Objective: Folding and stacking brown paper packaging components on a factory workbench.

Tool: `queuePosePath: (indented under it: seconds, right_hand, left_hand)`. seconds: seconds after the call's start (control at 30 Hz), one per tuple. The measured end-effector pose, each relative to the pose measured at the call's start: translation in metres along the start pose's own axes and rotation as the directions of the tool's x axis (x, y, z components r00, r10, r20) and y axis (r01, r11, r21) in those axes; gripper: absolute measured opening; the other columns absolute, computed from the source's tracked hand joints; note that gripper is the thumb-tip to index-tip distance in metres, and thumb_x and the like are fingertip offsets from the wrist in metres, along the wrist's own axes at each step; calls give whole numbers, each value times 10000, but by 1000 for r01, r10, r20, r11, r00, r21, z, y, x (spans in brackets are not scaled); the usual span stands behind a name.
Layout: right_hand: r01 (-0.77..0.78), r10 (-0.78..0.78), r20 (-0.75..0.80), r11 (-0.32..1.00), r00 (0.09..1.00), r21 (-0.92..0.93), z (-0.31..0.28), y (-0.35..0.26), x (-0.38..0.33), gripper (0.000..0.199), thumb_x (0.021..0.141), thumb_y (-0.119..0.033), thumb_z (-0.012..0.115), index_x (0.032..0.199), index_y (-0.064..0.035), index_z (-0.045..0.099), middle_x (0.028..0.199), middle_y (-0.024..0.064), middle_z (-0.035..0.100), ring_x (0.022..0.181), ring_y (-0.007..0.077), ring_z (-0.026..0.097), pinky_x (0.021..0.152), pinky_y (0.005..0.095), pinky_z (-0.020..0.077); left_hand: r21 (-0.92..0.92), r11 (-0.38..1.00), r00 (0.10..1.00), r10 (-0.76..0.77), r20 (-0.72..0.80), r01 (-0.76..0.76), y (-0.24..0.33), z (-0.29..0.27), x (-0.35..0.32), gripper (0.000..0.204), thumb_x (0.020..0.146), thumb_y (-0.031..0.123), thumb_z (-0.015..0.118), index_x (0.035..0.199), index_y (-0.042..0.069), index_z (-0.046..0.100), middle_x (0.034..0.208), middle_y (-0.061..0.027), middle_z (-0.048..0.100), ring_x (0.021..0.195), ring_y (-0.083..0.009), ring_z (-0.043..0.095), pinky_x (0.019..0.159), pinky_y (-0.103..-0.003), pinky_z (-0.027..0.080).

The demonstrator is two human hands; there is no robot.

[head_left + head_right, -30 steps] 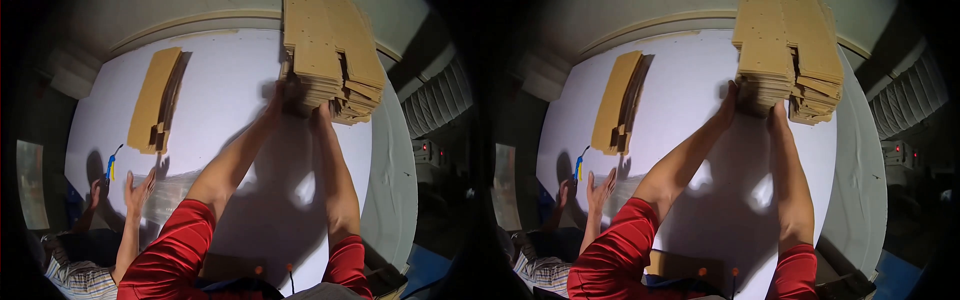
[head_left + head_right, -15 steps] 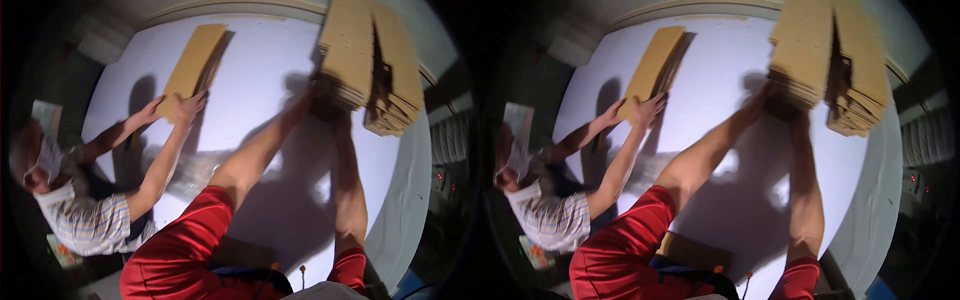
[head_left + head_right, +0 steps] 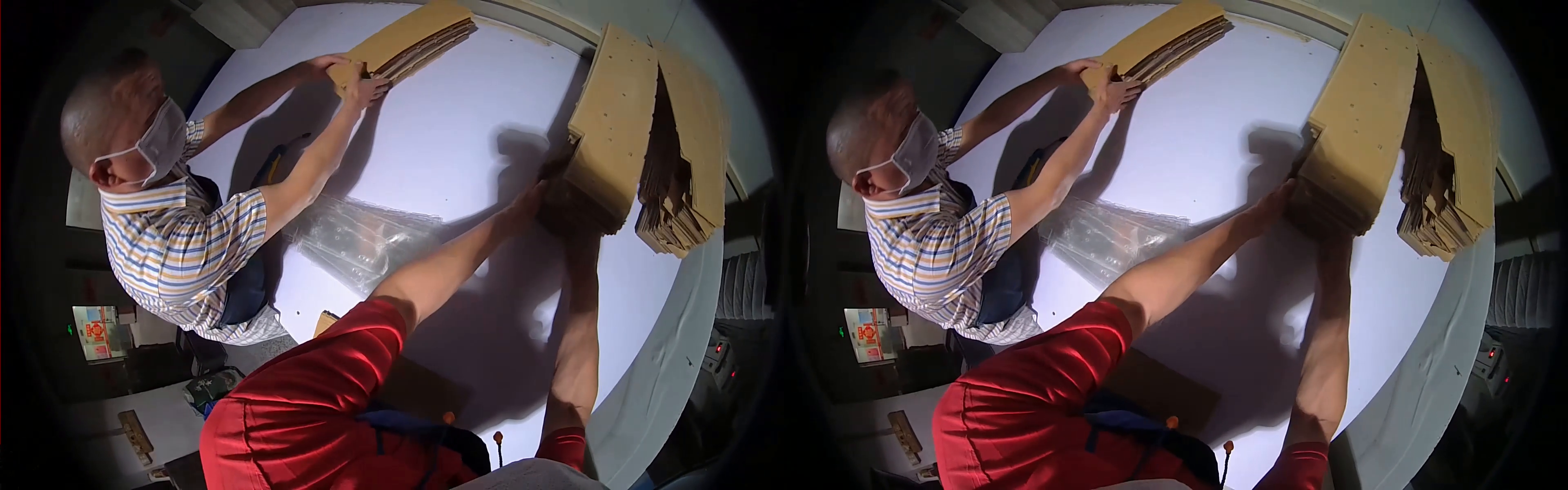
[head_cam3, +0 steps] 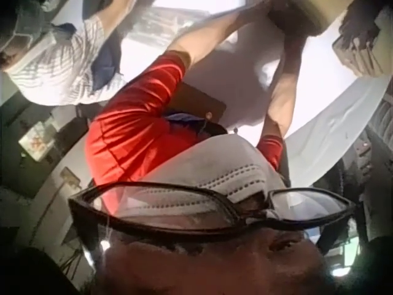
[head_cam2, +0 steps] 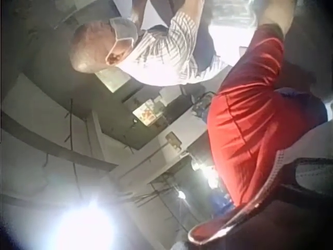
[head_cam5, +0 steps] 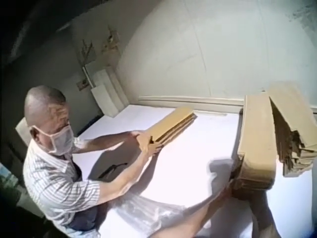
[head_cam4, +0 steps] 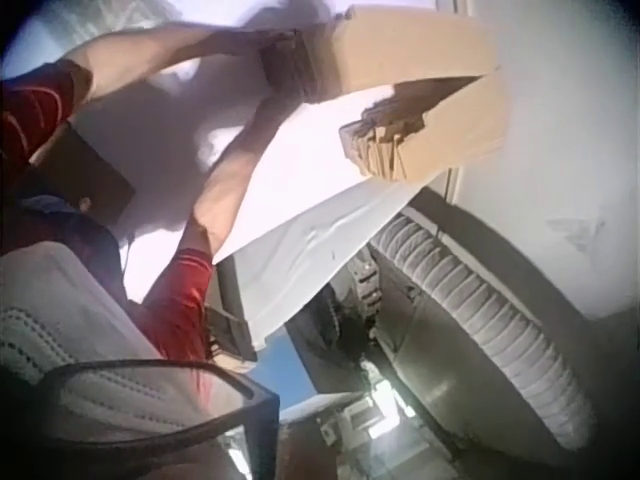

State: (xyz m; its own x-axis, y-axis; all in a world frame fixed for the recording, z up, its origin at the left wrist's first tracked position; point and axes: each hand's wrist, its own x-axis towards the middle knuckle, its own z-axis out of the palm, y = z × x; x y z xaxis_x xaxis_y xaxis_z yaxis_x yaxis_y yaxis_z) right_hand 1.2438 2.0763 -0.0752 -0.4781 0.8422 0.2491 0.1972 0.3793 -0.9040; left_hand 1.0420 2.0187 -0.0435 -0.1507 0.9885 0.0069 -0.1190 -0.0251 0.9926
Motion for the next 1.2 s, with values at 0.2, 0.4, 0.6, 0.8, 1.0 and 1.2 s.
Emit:
queuePosePath:
  seconds: [0.2,0.4,0.6,0.8,1.0,1.2]
  right_hand:
    - [-246,249,20,935,968,256,45,9,-47,498,1108,-299,510,1542,-58,469,1535,134,530,1338,248,545,1136,385,434]
    - [-252,130,217,418,968,873,177,-27,-21,570,1104,-389,532,1581,-96,425,1543,101,505,1316,226,548,1081,377,467]
    - [-350,219,274,507,936,788,253,-126,8,646,1087,-446,552,1626,-167,332,1562,77,449,1340,213,522,1065,392,460]
    - [-286,195,209,633,958,720,321,-138,4,639,1084,-437,559,1612,-132,369,1562,99,473,1366,227,510,1126,390,433]
    - [-120,-30,276,851,961,511,336,-113,44,610,1069,-330,574,1584,-70,375,1536,139,499,1371,249,507,1120,380,415]
    - [-46,-213,372,815,903,578,418,-196,69,582,1037,-287,623,1533,-48,435,1494,145,545,1342,251,533,1101,383,435]
  left_hand:
    - [143,987,996,81,-46,-73,-12,-33,-68,496,1098,357,416,1486,66,521,1365,-105,638,1206,-232,593,1036,-367,462]
    - [76,987,990,-140,-5,140,1,-199,-65,484,1075,355,482,1384,3,604,1187,-121,691,999,-181,639,854,-284,518]
    - [24,979,979,-203,9,202,53,-293,-71,539,1070,394,573,1502,73,529,1539,-109,534,1391,-229,500,1176,-348,377]
    - [34,982,979,-182,-93,186,60,-353,-101,587,1055,402,599,1519,59,492,1439,-96,589,1244,-182,548,1047,-333,432]
    - [-65,966,964,-255,-69,251,22,-409,-78,586,1045,417,625,1495,54,525,1412,-109,620,1224,-177,587,1019,-329,479]
    - [-429,848,949,-298,99,311,-3,-645,-117,510,1046,369,638,1436,43,596,1307,-111,694,1158,-193,660,949,-315,556]
